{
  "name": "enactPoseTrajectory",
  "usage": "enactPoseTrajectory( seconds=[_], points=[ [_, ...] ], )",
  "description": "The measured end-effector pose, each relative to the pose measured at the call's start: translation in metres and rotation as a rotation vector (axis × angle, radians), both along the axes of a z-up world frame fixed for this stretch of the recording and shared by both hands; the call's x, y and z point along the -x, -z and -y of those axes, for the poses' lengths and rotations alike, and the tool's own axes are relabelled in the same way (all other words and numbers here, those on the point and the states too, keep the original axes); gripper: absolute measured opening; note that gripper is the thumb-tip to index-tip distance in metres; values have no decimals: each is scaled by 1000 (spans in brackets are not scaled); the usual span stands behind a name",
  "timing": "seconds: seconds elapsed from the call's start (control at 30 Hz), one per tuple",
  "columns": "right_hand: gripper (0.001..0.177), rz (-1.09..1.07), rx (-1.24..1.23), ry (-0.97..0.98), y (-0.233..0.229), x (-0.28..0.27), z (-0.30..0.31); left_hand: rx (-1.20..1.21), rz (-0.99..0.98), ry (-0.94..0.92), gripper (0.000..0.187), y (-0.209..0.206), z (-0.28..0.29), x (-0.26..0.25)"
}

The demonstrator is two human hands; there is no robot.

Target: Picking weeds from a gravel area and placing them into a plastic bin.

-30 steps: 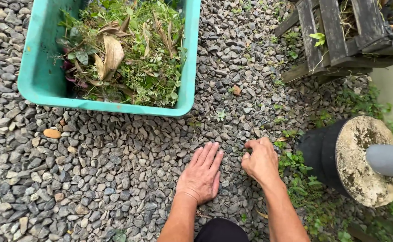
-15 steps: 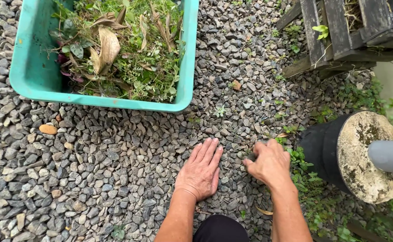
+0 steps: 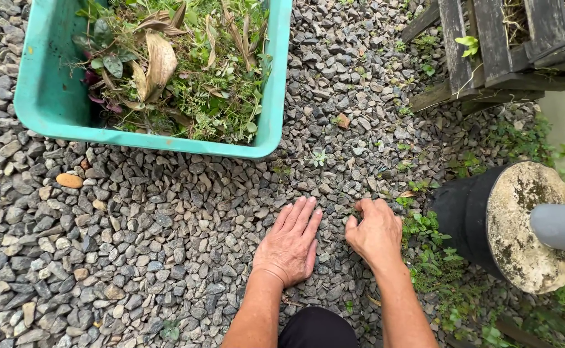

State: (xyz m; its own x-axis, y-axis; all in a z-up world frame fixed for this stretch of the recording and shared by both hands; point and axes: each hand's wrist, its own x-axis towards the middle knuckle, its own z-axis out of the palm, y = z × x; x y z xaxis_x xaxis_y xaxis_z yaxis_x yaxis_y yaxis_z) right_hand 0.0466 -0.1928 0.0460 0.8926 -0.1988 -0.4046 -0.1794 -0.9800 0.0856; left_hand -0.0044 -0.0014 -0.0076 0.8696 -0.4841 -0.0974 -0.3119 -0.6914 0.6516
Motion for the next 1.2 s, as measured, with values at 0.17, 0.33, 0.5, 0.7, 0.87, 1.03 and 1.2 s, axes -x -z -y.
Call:
enactPoseTrajectory(
  seconds=[0.17,0.33,0.5,0.7,0.87,1.03,1.2],
  points=[
    [20,14,-13,134,12,-3,5,-3,-12,0,65,-3,0,-1],
    [13,182,-275,235,49,15,50,-5,-18,0,66,-3,-1,-2],
    [4,287,-752,544,45,19,74,4,7,-15,65,-2,-1,0],
    [22,411,-825,499,23,8,31,57,1,-4,66,-1,-3,-1],
    [15,463,-682,44,8,-26,-68,-2,3,33,65,2,-1,-1],
    [45,569,-523,-104,23,-58,-129,-27,-130,176,69,6,-3,-3],
    [13,262,-431,-35,52,-54,-124,-125,-235,252,69,0,-1,-10]
  ],
)
